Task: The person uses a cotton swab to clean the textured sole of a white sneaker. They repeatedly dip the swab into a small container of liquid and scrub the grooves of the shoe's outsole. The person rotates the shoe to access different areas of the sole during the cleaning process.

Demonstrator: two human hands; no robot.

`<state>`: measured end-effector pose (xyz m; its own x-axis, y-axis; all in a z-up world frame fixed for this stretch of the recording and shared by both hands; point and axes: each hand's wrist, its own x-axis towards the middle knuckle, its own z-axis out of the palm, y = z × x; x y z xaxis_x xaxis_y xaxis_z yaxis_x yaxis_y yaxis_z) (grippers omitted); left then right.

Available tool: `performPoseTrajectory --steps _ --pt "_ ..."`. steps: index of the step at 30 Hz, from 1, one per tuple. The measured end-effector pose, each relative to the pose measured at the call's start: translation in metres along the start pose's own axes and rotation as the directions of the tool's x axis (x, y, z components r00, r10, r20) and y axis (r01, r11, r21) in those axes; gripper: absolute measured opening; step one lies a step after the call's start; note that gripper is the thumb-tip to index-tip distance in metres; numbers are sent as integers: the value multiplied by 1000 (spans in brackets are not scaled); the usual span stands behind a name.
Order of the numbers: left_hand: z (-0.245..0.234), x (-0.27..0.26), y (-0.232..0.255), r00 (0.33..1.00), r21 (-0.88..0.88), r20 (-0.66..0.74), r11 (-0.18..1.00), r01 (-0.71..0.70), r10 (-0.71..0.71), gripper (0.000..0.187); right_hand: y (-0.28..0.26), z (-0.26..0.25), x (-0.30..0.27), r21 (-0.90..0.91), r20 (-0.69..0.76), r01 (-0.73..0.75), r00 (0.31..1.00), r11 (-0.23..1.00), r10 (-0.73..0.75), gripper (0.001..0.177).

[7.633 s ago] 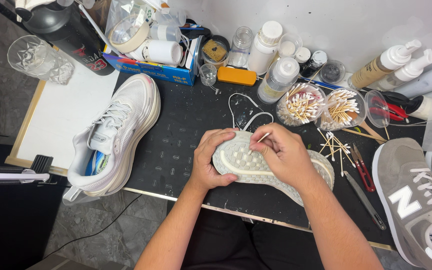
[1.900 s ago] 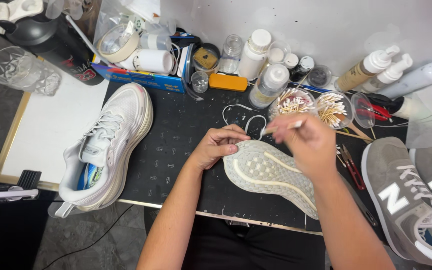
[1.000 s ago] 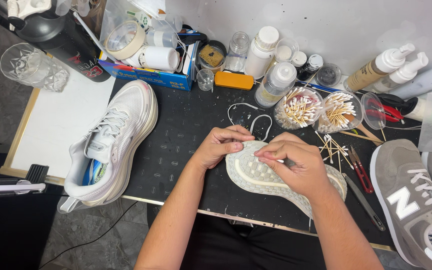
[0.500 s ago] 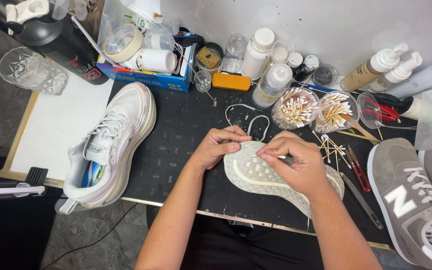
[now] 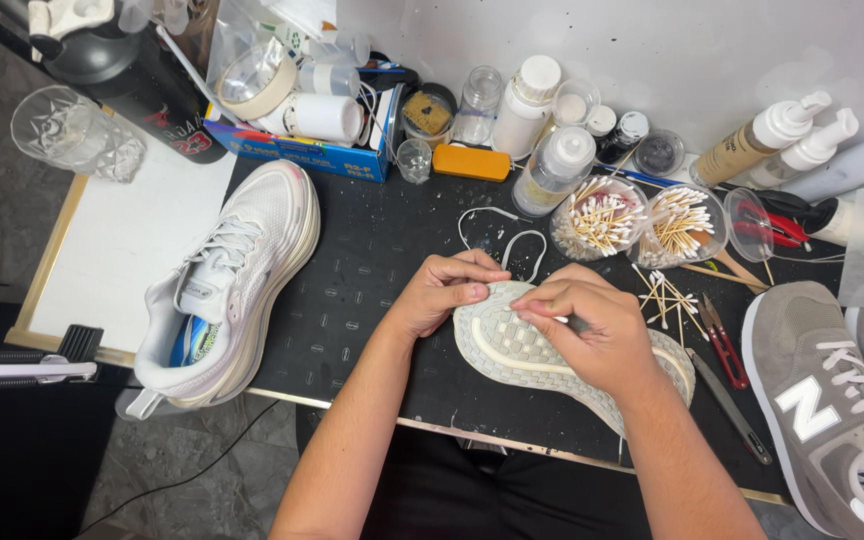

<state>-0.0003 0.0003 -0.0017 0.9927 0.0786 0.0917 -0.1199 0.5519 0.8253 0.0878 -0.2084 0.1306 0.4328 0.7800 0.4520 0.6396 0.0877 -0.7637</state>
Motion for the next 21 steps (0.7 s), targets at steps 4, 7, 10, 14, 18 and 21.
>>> performPoseTrajectory --steps 4,7,10,14,18,21 --pt "0 0 1 999 -2 -8 999 33 -33 35 3 0 3 94 -22 -117 993 989 120 12" --pt "0 0 1 1000 12 -9 1000 27 -27 35 0 -1 3 41 -9 -122 992 992 123 8" --pt "0 1 0 999 3 -17 999 35 -35 34 -3 0 7 24 14 -111 994 993 111 7" --pt "-1 2 -1 999 12 -21 999 31 -31 35 -3 1 10 8 40 -80 996 997 79 8" --pt "-2 1 -1 1000 18 -10 1000 17 -17 34 3 0 7 60 63 -32 998 998 28 10" --pt "-1 1 0 1000 23 -6 1000 21 -21 35 6 -1 6 148 7 -47 999 988 47 13"
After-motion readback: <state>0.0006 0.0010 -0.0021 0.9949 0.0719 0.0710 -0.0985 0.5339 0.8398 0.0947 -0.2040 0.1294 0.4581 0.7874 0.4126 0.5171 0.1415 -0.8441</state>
